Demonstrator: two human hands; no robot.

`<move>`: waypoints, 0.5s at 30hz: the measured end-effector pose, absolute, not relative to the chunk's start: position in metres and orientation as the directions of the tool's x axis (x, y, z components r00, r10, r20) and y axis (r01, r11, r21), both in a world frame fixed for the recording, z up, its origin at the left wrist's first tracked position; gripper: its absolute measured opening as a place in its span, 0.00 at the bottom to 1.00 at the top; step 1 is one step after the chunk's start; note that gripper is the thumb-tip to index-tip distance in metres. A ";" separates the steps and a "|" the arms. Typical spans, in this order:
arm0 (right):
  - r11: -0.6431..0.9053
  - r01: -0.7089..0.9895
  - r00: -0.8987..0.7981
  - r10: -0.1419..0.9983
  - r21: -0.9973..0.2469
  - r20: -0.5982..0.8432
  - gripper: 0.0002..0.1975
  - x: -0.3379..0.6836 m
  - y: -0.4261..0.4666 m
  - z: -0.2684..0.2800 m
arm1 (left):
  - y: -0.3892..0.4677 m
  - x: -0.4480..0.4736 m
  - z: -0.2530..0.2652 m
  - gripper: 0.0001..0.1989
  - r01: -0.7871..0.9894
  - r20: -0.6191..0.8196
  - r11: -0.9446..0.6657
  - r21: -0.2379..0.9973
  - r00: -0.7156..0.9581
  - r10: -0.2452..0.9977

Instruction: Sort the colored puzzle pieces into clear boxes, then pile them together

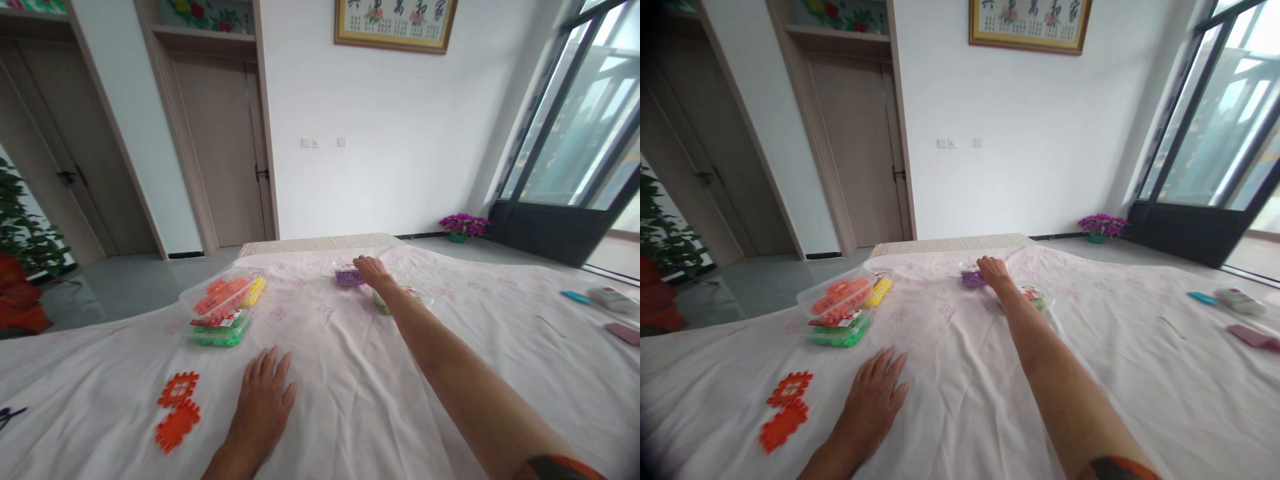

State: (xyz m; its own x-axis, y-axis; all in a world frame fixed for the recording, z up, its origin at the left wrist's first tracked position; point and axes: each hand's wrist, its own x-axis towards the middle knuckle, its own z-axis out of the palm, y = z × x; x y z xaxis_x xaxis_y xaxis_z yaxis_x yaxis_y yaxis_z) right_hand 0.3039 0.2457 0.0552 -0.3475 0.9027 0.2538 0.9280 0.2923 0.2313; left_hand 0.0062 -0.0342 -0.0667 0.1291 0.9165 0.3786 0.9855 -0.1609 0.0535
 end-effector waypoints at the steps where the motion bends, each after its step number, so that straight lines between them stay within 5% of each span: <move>1: 0.279 0.931 -0.334 0.912 0.237 0.239 0.16 0.312 0.249 0.059 | -0.034 0.006 -0.067 0.24 0.985 0.394 -0.165 0.046 0.134 0.909; 15: 0.274 0.915 -0.318 0.942 0.297 0.110 0.15 0.400 0.237 0.070 | -0.032 0.003 -0.074 0.23 0.982 0.419 -0.183 0.049 0.146 0.896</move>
State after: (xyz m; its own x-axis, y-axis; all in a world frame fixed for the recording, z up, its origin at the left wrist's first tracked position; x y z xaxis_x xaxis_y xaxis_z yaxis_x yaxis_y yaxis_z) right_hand 0.3996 0.2366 0.0698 -0.3177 0.9418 0.1101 0.9147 0.2739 0.2971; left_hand 0.0032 -0.0320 -0.0738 0.1459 0.8963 0.4188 0.9819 -0.1829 0.0493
